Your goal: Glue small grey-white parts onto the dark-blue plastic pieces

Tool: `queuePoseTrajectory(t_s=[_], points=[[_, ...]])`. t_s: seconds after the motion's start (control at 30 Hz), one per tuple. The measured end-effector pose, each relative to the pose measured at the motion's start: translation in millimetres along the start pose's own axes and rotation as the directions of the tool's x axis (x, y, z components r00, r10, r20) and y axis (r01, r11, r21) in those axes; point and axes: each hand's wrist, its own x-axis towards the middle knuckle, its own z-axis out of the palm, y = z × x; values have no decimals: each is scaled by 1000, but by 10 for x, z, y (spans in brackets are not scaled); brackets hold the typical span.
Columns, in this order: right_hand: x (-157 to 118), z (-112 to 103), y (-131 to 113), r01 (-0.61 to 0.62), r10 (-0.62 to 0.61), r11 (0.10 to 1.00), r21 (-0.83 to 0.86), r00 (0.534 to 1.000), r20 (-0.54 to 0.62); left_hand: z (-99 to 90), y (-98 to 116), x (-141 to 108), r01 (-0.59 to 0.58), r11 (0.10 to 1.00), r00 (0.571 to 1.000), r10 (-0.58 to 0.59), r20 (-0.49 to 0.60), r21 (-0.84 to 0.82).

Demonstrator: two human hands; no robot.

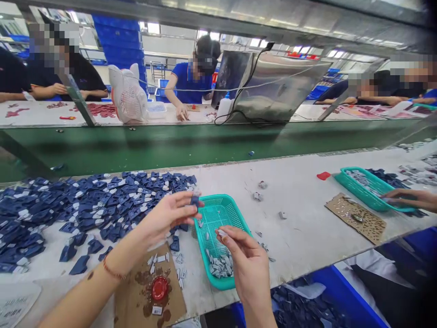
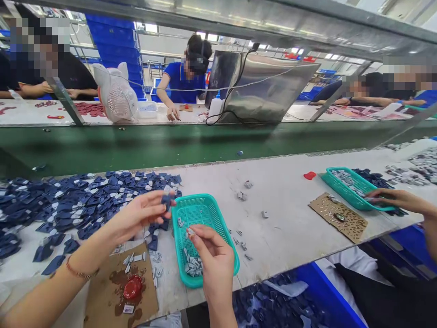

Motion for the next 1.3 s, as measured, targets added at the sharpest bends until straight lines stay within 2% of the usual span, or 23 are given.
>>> queuePoseTrajectory(t_s=[0.07,0.1,0.17,0.23,0.3,0.43,0.53,0.6,0.67,0.77,0.83,1.03,1.17,1.3], points=[[-84,131,-28,76,-76,997,17,996,35,105,-107,-360,158,930,986,-167,3,-331],[-135,196,-39,109,-110,994,30,992,69,154,-165,-507,202,878,975,-221,5,-433],[-247,321,-53,165,-173,984,65,974,149,230,-267,-737,247,782,957,-289,18,-572],[-361,426,-49,207,-219,975,80,951,220,262,-330,-899,264,728,949,-315,33,-633],[-471,504,-27,228,-236,972,60,932,276,247,-354,-1016,262,733,950,-309,35,-627],[-658,582,29,214,-189,976,-26,906,380,115,-389,-1190,242,806,959,-283,7,-540],[-773,603,16,296,-178,937,-188,864,472,-13,-469,-1316,195,898,963,-252,-98,-395],[-841,623,-15,417,-192,848,-328,818,542,-94,-532,-1407,146,949,960,-204,-191,-281],[-907,658,-37,544,-212,723,-426,762,612,-170,-588,-1500,123,973,956,-169,-240,-195],[-1004,737,-26,677,-226,572,-463,673,704,-273,-671,-1631,146,977,949,-183,-257,-157],[-1066,792,2,716,-209,515,-471,638,741,-336,-740,-1706,183,966,941,-226,-251,-182],[-1224,867,78,717,-125,480,-506,626,769,-469,-978,-1850,277,905,933,-333,-134,-323],[-1306,841,100,707,-65,456,-540,632,772,-500,-1079,-1898,301,906,930,-348,-120,-297],[-1368,835,84,743,-15,392,-542,594,804,-508,-1108,-1923,323,916,927,-357,-118,-237]])
